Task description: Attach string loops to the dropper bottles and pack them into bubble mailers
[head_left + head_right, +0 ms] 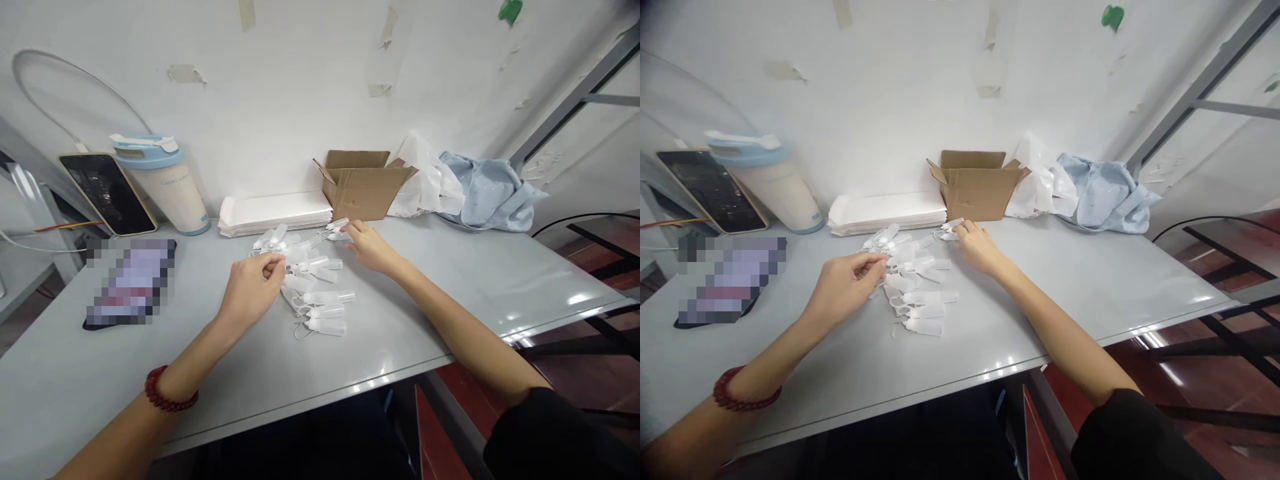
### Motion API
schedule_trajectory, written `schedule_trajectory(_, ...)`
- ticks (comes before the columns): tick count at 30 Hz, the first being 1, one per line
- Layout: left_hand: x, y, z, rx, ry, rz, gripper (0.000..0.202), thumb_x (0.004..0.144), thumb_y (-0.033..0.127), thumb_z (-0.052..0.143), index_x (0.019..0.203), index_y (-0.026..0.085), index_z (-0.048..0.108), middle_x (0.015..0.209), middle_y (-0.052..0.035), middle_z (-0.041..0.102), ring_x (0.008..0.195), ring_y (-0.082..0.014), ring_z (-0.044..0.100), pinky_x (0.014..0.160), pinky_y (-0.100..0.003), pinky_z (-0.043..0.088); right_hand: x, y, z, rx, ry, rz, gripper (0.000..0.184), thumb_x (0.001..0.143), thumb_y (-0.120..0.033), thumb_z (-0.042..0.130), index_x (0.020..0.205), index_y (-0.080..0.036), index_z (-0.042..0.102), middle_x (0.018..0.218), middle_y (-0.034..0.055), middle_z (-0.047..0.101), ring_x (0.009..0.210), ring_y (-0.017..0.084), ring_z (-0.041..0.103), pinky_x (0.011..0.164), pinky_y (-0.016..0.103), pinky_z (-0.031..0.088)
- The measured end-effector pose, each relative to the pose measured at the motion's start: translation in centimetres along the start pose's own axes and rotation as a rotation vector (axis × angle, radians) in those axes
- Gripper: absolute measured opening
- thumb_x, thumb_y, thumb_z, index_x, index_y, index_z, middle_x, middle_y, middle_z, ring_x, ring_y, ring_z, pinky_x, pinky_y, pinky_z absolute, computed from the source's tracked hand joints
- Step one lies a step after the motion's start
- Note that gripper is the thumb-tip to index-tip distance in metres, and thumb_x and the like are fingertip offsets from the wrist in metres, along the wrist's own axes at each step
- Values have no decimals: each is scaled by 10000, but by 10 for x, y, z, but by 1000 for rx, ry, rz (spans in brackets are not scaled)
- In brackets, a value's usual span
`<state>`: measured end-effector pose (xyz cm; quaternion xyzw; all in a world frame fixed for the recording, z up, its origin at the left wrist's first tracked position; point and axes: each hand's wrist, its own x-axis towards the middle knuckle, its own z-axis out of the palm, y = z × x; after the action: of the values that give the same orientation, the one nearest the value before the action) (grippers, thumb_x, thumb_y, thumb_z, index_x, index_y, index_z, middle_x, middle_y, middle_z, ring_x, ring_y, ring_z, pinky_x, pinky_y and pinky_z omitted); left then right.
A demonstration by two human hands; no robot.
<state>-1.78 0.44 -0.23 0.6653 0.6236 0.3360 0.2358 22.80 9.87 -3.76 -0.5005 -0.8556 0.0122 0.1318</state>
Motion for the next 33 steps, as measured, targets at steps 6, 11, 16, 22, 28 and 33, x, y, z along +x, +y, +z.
schedule_trajectory(6,-1,0,1,7,13,17,301,805,326,489,891,130,700,687,-25,687,642,-178,607,629,-274,449,1,1,6,-16,-19,48,299,889,-237,507,1163,-118,527,1117,168,555,1035,283,519,854,392,419)
schedule_trajectory(11,-1,-1,2,-8,11,20,281,809,312,499,886,129,697,691,-25,689,654,-175,614,637,-268,447,1,-4,9,44,-33,19,217,896,-261,507,1055,-131,579,1076,156,590,982,263,549,829,374,422)
schedule_trajectory(16,-1,-1,2,-9,9,36,254,816,306,505,837,141,696,663,-18,675,628,-165,590,612,-264,432,1,-9,0,161,96,17,201,885,-243,500,996,-105,594,1007,148,626,948,259,566,807,362,418)
schedule_trajectory(22,1,0,3,-176,-93,-41,261,824,377,537,792,160,678,677,-11,660,599,-139,572,586,-250,430,-13,-38,-24,540,161,-74,243,920,-333,460,979,-151,610,939,73,650,833,176,577,638,266,411)
schedule_trajectory(28,3,1,2,-392,-156,-174,378,839,472,516,723,147,670,674,-20,637,493,-89,481,520,-236,414,-26,-60,-38,717,63,-236,215,916,-329,495,1003,-173,615,958,48,647,843,150,568,714,272,423)
schedule_trajectory(33,1,3,3,-481,-113,-121,264,792,399,615,830,157,714,676,-7,624,528,-88,492,494,-213,399,-26,-60,-40,726,67,-253,204,919,-303,495,1016,-167,613,953,51,643,840,145,565,729,275,426)
